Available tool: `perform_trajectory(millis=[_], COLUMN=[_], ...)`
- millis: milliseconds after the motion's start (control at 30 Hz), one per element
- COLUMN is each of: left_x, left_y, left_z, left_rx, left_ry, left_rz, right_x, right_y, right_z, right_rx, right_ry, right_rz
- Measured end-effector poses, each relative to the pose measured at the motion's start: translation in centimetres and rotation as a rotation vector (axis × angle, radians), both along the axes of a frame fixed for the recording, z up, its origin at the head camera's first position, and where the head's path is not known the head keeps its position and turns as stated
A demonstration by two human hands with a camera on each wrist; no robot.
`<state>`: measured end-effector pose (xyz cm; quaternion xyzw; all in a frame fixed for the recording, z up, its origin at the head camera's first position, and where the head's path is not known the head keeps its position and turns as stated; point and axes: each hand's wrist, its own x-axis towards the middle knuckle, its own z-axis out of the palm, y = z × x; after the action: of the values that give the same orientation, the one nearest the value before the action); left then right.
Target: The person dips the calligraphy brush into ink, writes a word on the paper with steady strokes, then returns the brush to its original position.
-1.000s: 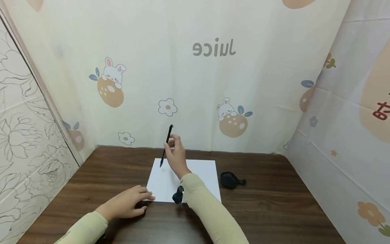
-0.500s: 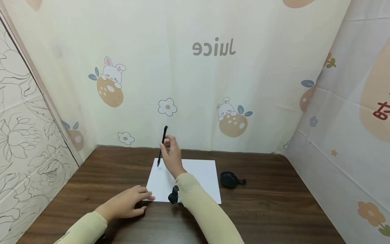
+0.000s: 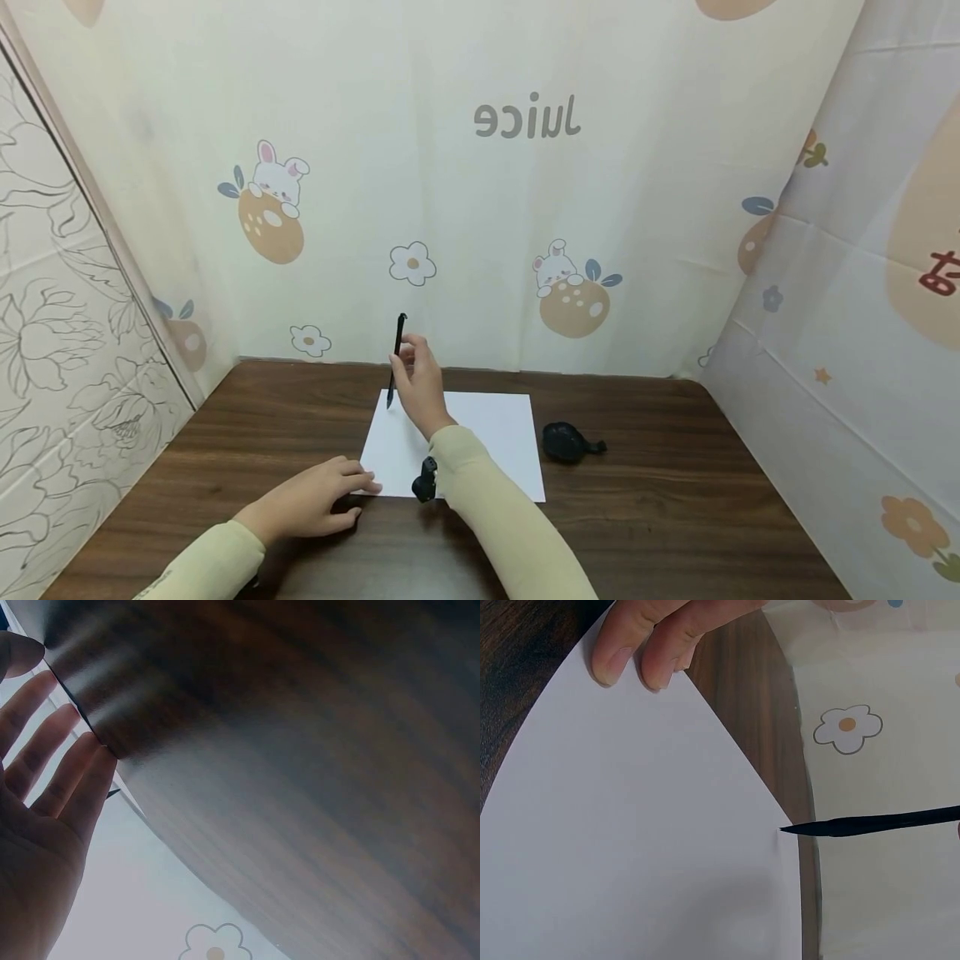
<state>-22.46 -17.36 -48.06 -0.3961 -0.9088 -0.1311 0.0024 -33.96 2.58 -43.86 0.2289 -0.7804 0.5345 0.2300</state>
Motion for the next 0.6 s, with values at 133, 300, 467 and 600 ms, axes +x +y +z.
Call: perform_trajectory(millis=[133, 300, 467, 600], left_x=[0.0, -0.03, -0.03, -0.03], left_y=[0.0, -0.04, 0.0, 0.02], left_z=[0.04, -0.11, -0.18, -0.2], left_rx=[0.0, 0.009, 0.009, 0.009], left_ry=[0.005, 0.008, 0.012, 0.02], left_rz=[-0.002, -0.007, -0.006, -0.009], right_x=[-0.02, -0.05, -0.13, -0.14], right_y=[-0.01, 0.0, 0.0, 0.04], right_z=[-0.08, -0.31, -0.47, -0.46], right_rx=[0.028, 0.051, 0.045, 0.046], right_ry=[-0.009, -0.018, 0.008, 0.008], right_rz=[-0.002, -0.005, 0.001, 0.004])
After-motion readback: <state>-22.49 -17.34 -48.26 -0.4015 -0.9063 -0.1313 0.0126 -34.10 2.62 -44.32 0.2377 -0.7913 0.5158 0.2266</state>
